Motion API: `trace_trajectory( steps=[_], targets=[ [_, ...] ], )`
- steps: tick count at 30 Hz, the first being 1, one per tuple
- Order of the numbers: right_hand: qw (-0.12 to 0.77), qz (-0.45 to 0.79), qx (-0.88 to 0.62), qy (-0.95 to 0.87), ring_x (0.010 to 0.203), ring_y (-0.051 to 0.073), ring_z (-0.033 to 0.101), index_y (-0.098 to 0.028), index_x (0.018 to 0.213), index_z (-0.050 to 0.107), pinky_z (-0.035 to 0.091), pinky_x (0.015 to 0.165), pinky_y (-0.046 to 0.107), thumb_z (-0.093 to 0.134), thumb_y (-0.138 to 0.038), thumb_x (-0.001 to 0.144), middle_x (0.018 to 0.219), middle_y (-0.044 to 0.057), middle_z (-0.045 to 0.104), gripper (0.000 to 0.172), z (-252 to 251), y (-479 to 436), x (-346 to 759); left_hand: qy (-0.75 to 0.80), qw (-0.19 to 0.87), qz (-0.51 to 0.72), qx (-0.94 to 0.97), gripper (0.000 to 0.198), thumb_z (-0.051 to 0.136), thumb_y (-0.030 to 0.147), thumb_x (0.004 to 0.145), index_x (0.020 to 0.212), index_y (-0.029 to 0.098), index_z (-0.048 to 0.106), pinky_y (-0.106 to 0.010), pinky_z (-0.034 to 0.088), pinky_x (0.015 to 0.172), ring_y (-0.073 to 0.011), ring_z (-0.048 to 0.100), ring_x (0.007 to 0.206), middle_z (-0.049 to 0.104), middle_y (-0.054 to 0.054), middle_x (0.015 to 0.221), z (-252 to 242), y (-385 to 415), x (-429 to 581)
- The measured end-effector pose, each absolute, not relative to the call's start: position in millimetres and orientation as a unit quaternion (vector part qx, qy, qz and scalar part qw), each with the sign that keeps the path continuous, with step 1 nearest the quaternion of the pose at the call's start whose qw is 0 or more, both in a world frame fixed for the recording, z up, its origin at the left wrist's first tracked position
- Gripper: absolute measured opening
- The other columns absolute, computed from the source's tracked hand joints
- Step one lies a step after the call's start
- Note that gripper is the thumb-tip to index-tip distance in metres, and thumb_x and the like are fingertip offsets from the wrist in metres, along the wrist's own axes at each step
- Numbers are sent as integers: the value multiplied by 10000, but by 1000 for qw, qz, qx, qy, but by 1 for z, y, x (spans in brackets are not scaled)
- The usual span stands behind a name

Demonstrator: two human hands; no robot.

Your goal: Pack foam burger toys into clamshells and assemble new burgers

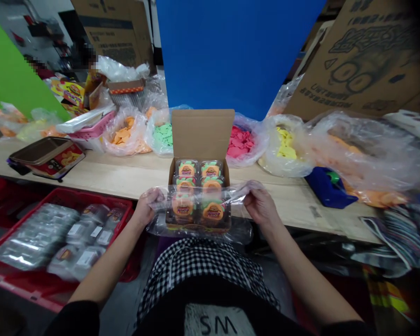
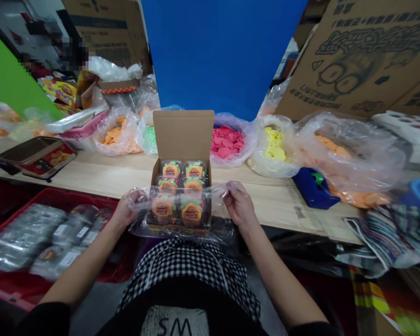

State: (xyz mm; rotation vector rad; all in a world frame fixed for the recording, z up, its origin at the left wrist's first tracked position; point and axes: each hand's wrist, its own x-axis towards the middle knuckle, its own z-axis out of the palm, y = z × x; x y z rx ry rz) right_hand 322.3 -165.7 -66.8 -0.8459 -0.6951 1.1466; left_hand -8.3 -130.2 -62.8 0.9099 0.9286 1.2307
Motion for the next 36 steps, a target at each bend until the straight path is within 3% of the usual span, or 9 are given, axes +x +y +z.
trace_trajectory(
  steps=[7, 10, 12, 15, 20, 24, 29, 36],
  targets=[
    [699, 486, -393, -348, 557, 96, 471, -223, 707, 547, 405, 538, 227, 650, -280, 673, 607, -36, 500, 122, -60, -130, 307, 400, 575, 579, 418, 219, 645, 353, 672, 639, 154, 559, -219, 407, 568, -103, 505, 585, 556, 10, 629, -54, -96, 4],
    [708, 465, -402, -347, 555, 105, 454, -219, 674, 531, 393, 535, 237, 635, -303, 683, 609, -30, 490, 134, -63, -115, 303, 380, 564, 570, 461, 209, 646, 354, 667, 653, 159, 573, -289, 430, 751, -185, 556, 887, 608, -50, 999, -47, -80, 12],
    [710, 459, -402, -351, 562, 111, 450, -220, 662, 521, 394, 548, 242, 616, -314, 702, 616, -28, 487, 139, -66, -108, 303, 348, 551, 562, 509, 228, 652, 358, 662, 609, 155, 563, -344, 367, 903, -241, 446, 1124, 484, -52, 1251, -39, -67, 18],
    [704, 455, -415, -355, 621, 125, 484, -224, 666, 531, 414, 601, 259, 597, -321, 723, 688, -14, 529, 130, -69, -100, 302, 302, 534, 543, 573, 278, 607, 404, 705, 589, 156, 561, -403, 251, 1014, -266, 275, 1265, 338, -33, 1378, -27, -47, 24],
    [712, 442, -417, -352, 868, 179, 529, -225, 667, 544, 428, 766, 316, 588, -302, 728, 944, 19, 585, 108, -62, -95, 299, 251, 531, 531, 610, 284, 580, 401, 732, 578, 162, 591, -437, 222, 1036, -286, 264, 1269, 344, -26, 1370, -12, -25, 31],
    [728, 403, -414, -370, 929, 188, 507, -217, 649, 560, 399, 838, 347, 583, -279, 740, 1051, 29, 555, 112, -52, -95, 299, 220, 517, 541, 626, 250, 570, 372, 745, 598, 173, 609, -462, 241, 1029, -304, 291, 1249, 348, -7, 1357, -10, -26, 27],
    [745, 347, -423, -380, 980, 195, 494, -227, 673, 570, 394, 851, 367, 554, -271, 765, 1117, 29, 534, 103, -45, -98, 295, 247, 467, 552, 645, 251, 566, 394, 738, 602, 189, 617, -477, 221, 1043, -309, 385, 1180, 481, -36, 1228, -9, -39, 14],
    [776, 306, -390, -391, 989, 198, 522, -227, 708, 554, 405, 842, 380, 547, -252, 773, 1058, 31, 573, 70, -39, -113, 289, 245, 386, 496, 738, 287, 487, 388, 794, 626, 177, 586, -499, 252, 1013, -309, 409, 1167, 541, -95, 1184, 12, -67, 2]
  ],
)
